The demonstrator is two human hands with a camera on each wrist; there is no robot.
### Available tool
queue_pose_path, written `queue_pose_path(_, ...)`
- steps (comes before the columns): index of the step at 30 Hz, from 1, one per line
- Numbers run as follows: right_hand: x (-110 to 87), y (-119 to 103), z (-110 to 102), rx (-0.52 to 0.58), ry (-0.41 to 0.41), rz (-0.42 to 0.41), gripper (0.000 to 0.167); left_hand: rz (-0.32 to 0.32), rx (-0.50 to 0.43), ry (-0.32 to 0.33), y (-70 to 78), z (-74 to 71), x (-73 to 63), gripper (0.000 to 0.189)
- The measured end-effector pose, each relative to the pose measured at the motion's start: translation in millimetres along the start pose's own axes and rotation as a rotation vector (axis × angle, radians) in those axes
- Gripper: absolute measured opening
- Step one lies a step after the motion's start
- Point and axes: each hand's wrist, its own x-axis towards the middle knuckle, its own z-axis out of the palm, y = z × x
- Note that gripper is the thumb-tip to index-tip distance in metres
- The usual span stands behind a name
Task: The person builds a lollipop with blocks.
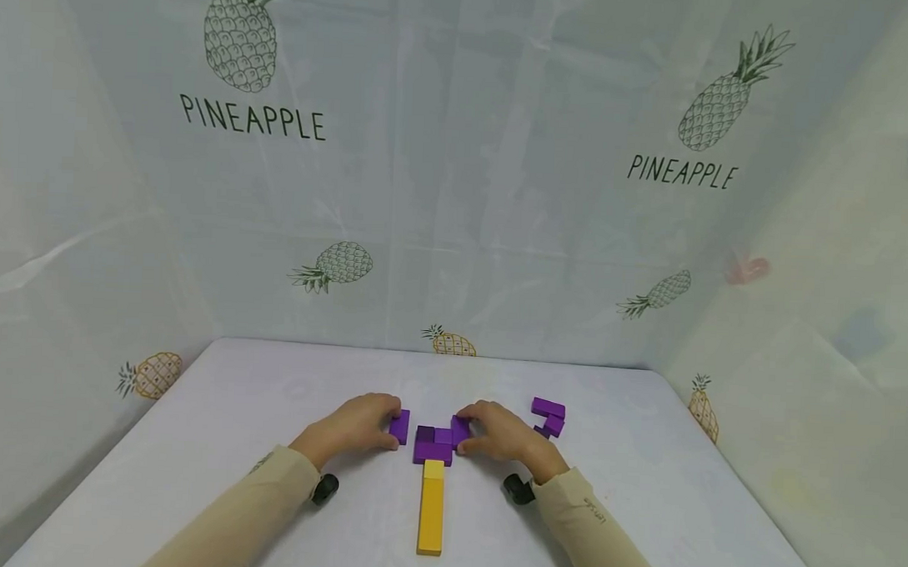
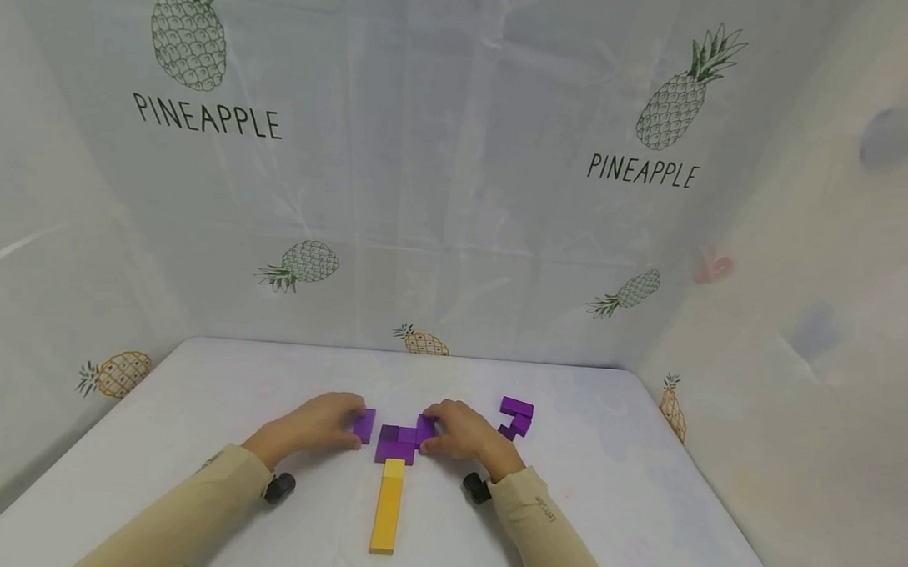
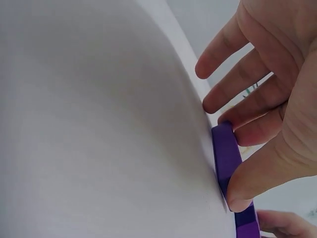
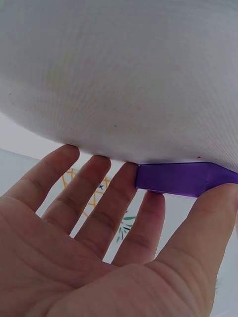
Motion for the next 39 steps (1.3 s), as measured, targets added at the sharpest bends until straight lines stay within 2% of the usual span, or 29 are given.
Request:
queue_pose_path(15,0.2,-1,-1,0.001,-0.008,0.016,0.054,0.007,0.025,-0.004,3.2,11.0,11.4,0.038)
queue_pose_path(25,0.2,-2,0,0.002,-0.006,0.023,0.054,-0.003,0.028,-0.007,8.8,8.7,10.1,0.038)
queue_pose_path(39,0.8,-2,0,-0.003,-0.002,0.022,0.054,0.013,0.023,0.002,7.0,9.5,10.5,0.036)
